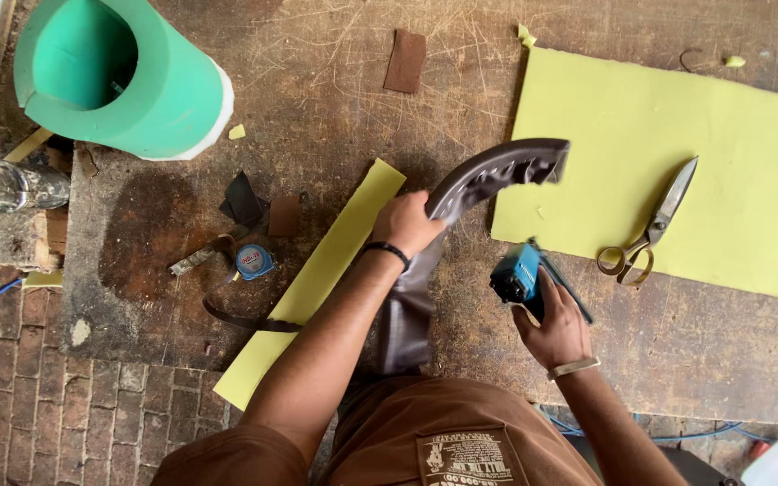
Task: The person staples brown fabric onto a curved wooden frame using a pneumatic staple gun, then trims excess fabric with scissors. The person also handles foam pieces and positions finished armrests on a chair.
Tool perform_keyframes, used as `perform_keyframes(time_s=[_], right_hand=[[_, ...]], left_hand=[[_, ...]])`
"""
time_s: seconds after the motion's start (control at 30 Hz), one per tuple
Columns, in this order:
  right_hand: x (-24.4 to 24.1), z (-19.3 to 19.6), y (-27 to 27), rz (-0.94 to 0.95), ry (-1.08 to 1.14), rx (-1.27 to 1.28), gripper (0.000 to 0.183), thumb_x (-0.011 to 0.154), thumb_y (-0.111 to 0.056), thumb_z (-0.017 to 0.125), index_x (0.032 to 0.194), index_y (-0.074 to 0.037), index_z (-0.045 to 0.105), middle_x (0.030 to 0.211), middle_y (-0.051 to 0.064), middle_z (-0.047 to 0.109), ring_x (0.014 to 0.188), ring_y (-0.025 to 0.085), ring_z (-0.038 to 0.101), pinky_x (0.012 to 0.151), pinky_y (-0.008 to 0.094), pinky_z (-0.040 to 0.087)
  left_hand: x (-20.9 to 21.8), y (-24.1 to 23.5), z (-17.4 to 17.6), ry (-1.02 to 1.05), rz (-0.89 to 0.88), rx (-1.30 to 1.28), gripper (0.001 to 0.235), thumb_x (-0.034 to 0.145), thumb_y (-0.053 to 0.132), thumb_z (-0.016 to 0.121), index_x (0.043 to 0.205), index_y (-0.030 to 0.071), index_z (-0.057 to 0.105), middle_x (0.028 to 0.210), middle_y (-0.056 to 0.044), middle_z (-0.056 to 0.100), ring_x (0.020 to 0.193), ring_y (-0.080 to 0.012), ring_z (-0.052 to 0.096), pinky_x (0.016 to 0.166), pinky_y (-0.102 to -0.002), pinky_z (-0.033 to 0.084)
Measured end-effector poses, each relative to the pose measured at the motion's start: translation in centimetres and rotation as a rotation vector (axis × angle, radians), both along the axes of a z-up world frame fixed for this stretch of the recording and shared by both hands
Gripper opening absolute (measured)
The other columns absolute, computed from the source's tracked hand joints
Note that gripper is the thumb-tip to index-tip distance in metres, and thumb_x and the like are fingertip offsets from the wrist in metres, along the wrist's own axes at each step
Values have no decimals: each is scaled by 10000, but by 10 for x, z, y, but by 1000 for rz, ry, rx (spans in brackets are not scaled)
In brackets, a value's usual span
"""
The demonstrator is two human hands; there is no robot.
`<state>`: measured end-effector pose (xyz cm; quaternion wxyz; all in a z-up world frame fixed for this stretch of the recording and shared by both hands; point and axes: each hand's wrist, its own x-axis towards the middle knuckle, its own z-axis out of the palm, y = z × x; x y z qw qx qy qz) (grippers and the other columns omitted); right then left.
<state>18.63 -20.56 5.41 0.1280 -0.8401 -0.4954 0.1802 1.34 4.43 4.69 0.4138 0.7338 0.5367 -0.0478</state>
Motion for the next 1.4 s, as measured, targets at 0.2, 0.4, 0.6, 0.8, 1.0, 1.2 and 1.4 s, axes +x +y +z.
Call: perform_keyframes(time_s=[0.2,0.4,0.6,0.8,1.0,1.2,1.4], right_hand=[[2,-10,-14,-106,-94,129,454,883,-225,738,1327,-207,644,1268,148,692,1094,263,700,925,377,618],[-57,-30,104,-709,1373,-218,642,1075,-538,460,1270,47,639,985,117,732,795,215,678,839,358,523],[-84,-60,140,-882,1010,29,506,1026,-373,551,1109,84,751,967,181,775,810,265,722,781,411,554],[-92,-103,135,-691,849,303,426,1068,-344,480,1211,2,684,1061,125,769,918,180,707,840,322,543],[-72,-149,126,-586,801,379,433,1072,-346,496,1250,15,657,1070,105,762,931,150,677,848,314,540],[-72,-156,131,-571,833,345,448,1120,-358,468,1183,28,687,950,141,748,844,185,642,770,346,544],[-60,-76,115,-298,396,-88,380,1029,-371,589,1240,-75,699,1131,164,741,1013,303,683,871,409,518]], left_hand=[[22,-15,9,-7,-47,145,514,858,420,697,1268,120,618,1032,-141,754,962,-324,723,842,-467,575],[-17,-51,-30,-893,286,-446,824,1021,575,451,1650,108,196,1660,-140,347,1511,-271,371,1215,-379,303],[-48,-98,-64,-1057,318,-413,834,1042,612,385,1671,114,160,1740,-108,185,1590,-218,192,1273,-342,161],[-43,-101,-80,-1081,419,-505,786,1055,569,365,1669,107,202,1682,-156,327,1482,-259,369,1210,-370,289],[-30,-113,-57,-836,286,-127,713,1077,377,372,1654,55,103,1672,-240,277,1522,-376,333,1224,-411,303],[-17,-111,-24,-435,181,98,730,999,240,516,1610,54,161,1574,-296,351,1302,-472,533,994,-486,536],[-12,-85,-28,-245,271,-64,777,912,239,602,1594,101,255,1330,-242,623,1110,-409,675,901,-482,567]])
